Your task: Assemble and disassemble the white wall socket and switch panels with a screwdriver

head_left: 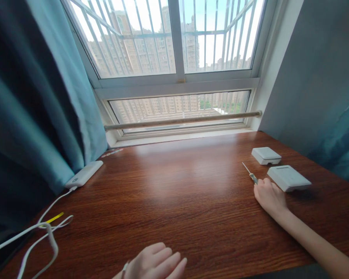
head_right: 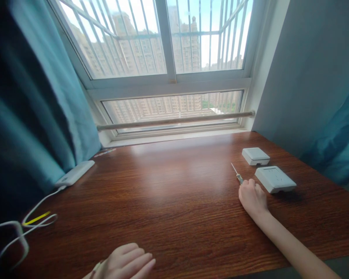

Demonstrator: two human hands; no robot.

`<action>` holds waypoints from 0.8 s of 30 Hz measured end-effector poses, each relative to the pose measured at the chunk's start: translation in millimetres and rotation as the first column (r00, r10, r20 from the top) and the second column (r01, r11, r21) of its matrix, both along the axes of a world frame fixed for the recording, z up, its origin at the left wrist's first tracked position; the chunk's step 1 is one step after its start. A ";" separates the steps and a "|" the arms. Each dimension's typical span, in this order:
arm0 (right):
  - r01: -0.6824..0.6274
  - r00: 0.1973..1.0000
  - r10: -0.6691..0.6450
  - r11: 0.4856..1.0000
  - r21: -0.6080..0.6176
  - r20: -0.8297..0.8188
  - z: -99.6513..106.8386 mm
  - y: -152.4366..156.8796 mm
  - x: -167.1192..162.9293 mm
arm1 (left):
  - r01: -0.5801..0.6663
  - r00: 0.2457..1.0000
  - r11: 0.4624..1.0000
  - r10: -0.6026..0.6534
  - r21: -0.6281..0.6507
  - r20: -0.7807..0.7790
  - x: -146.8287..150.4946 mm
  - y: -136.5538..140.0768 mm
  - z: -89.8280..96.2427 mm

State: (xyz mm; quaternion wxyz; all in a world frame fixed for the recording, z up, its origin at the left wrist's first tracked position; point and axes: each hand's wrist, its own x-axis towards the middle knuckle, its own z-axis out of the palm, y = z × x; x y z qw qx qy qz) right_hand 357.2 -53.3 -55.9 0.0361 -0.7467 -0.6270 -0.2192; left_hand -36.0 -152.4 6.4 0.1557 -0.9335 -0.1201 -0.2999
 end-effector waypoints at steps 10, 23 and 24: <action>0.075 0.995 -0.076 0.997 0.021 0.056 -1.4 0.5 31.4 | 0.175 0.978 0.985 -0.174 -0.002 -0.119 30.1 70.8 -15.4; 0.151 0.988 -0.150 0.988 -0.018 0.047 0.6 11.2 45.0 | 0.103 0.992 0.993 -0.106 -0.050 -0.073 24.2 67.5 -30.6; 0.157 0.987 -0.155 0.987 -0.024 0.045 1.6 11.0 44.8 | 0.099 0.992 0.994 -0.103 -0.054 -0.072 24.5 67.6 -30.6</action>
